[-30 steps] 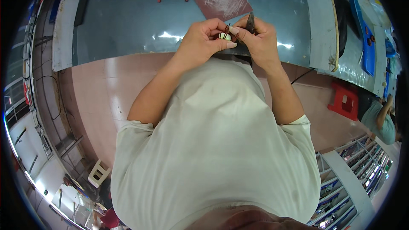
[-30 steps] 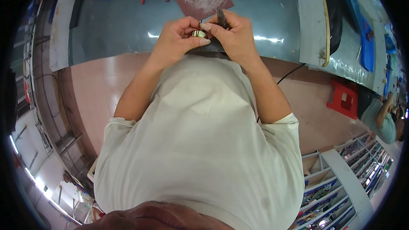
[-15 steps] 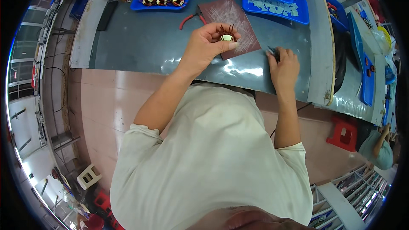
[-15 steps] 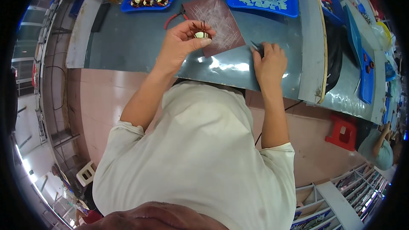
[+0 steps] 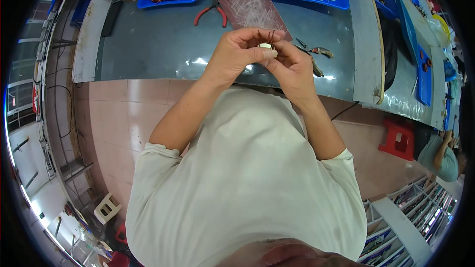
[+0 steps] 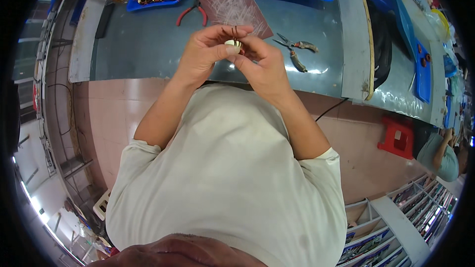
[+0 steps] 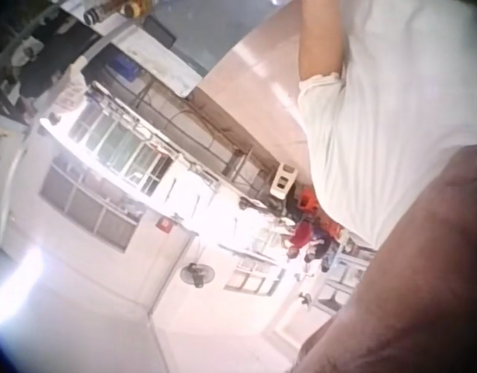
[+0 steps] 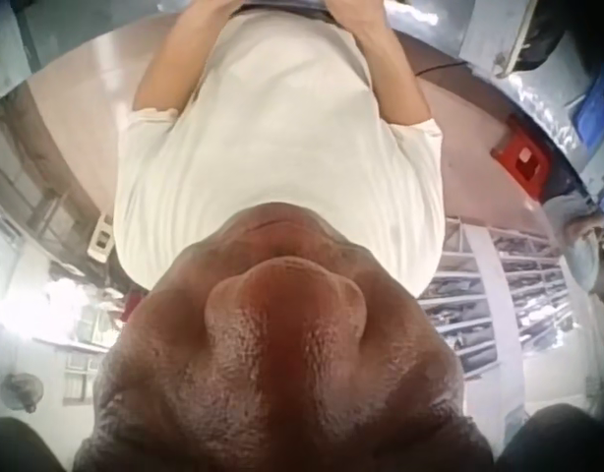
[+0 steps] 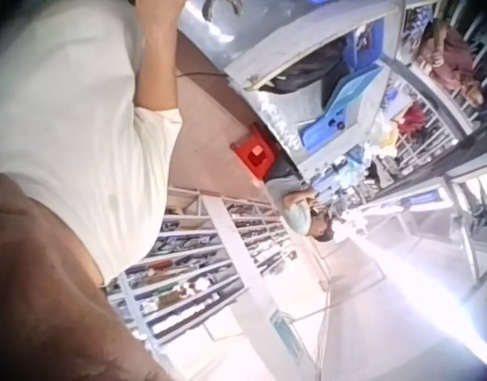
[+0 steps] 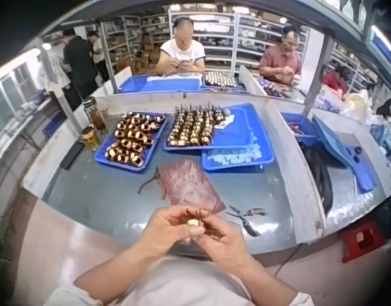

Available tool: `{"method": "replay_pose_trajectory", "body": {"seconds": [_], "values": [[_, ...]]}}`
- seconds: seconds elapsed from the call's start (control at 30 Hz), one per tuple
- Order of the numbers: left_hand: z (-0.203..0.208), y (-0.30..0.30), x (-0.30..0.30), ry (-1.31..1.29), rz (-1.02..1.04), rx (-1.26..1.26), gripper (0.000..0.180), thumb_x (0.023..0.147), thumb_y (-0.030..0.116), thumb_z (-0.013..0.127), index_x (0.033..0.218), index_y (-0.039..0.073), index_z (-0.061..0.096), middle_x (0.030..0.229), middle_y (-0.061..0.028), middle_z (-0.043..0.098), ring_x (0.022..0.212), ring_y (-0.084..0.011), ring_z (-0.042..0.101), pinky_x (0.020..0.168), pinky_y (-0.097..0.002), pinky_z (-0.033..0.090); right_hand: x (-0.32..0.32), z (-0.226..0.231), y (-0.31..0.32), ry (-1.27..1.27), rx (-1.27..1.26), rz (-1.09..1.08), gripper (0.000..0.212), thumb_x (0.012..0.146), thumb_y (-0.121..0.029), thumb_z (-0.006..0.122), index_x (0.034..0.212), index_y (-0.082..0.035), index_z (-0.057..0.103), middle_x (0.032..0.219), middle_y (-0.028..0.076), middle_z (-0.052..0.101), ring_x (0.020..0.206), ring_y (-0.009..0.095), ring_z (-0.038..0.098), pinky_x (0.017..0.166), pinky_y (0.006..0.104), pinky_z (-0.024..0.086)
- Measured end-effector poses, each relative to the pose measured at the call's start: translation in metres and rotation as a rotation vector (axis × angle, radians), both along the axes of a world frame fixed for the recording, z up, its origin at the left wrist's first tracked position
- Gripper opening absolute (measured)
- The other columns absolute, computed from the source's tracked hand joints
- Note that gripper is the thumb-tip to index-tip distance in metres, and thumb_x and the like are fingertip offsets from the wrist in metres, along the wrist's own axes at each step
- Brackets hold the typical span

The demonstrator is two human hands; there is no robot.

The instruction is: Assembling and trimming wires on toroidal inductors at a factory workbench.

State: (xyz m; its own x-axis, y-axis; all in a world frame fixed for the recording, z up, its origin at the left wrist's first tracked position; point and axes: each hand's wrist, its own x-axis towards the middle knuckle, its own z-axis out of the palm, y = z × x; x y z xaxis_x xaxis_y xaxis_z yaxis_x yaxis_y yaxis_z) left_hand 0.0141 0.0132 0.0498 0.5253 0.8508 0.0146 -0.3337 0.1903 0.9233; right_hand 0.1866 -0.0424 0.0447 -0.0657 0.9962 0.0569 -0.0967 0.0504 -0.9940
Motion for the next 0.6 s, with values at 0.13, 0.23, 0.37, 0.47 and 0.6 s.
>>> {"method": "replay_pose_trajectory", "body": {"seconds": [0.13, 0.23, 0.37, 0.47, 0.6], "values": [[0.006, -0.006, -0.008, 0.119, -0.124, -0.013, 0.046, 0.087, 0.000, 0.072, 0.133, -0.003, 0.067, 0.125, -0.0098, 0.072, 0.111, -0.0150, 0.067, 0.098, -0.0306, 0.054, 0.000, 0.003, -0.006, -0.288, 0.062, 0.051, 0.027, 0.093, -0.012, 0.071, 0.115, 0.004, 0.071, 0.095, 0.009, 0.075, 0.089, 0.013, 0.068, 0.080, 0.0301, 0.054], [-0.007, -0.008, -0.007, 0.127, -0.108, 0.032, 0.040, 0.091, -0.001, 0.074, 0.131, -0.002, 0.069, 0.115, -0.0066, 0.074, 0.103, -0.0110, 0.068, 0.091, -0.0272, 0.055, -0.002, -0.008, -0.011, -0.276, 0.000, 0.033, 0.025, 0.094, -0.014, 0.071, 0.111, 0.005, 0.072, 0.091, 0.009, 0.074, 0.086, 0.012, 0.065, 0.077, 0.0296, 0.053], [-0.013, -0.005, -0.010, 0.106, -0.105, -0.005, 0.034, 0.093, 0.002, 0.072, 0.126, -0.003, 0.071, 0.116, -0.0080, 0.075, 0.099, -0.0115, 0.068, 0.089, -0.0275, 0.056, -0.006, -0.021, -0.008, -0.181, 0.002, 0.040, 0.025, 0.094, -0.013, 0.072, 0.111, 0.005, 0.071, 0.092, 0.008, 0.074, 0.085, 0.011, 0.064, 0.076, 0.0286, 0.051], [-0.010, -0.002, -0.012, 0.116, -0.100, -0.029, 0.031, 0.094, 0.004, 0.070, 0.124, -0.003, 0.072, 0.119, -0.0089, 0.075, 0.097, -0.0120, 0.068, 0.089, -0.0282, 0.056, -0.007, -0.014, -0.004, -0.153, -0.005, 0.077, 0.024, 0.094, -0.011, 0.072, 0.113, 0.004, 0.071, 0.094, 0.006, 0.074, 0.086, 0.010, 0.065, 0.078, 0.0276, 0.052], [-0.004, -0.001, -0.022, 0.138, -0.055, -0.036, 0.027, 0.095, 0.003, 0.069, 0.121, -0.003, 0.073, 0.110, -0.0088, 0.076, 0.095, -0.0129, 0.070, 0.087, -0.0278, 0.057, -0.006, -0.020, 0.001, -0.121, -0.086, 0.096, 0.024, 0.094, -0.007, 0.071, 0.116, 0.003, 0.071, 0.096, 0.005, 0.074, 0.088, 0.009, 0.065, 0.081, 0.0270, 0.053]]}}
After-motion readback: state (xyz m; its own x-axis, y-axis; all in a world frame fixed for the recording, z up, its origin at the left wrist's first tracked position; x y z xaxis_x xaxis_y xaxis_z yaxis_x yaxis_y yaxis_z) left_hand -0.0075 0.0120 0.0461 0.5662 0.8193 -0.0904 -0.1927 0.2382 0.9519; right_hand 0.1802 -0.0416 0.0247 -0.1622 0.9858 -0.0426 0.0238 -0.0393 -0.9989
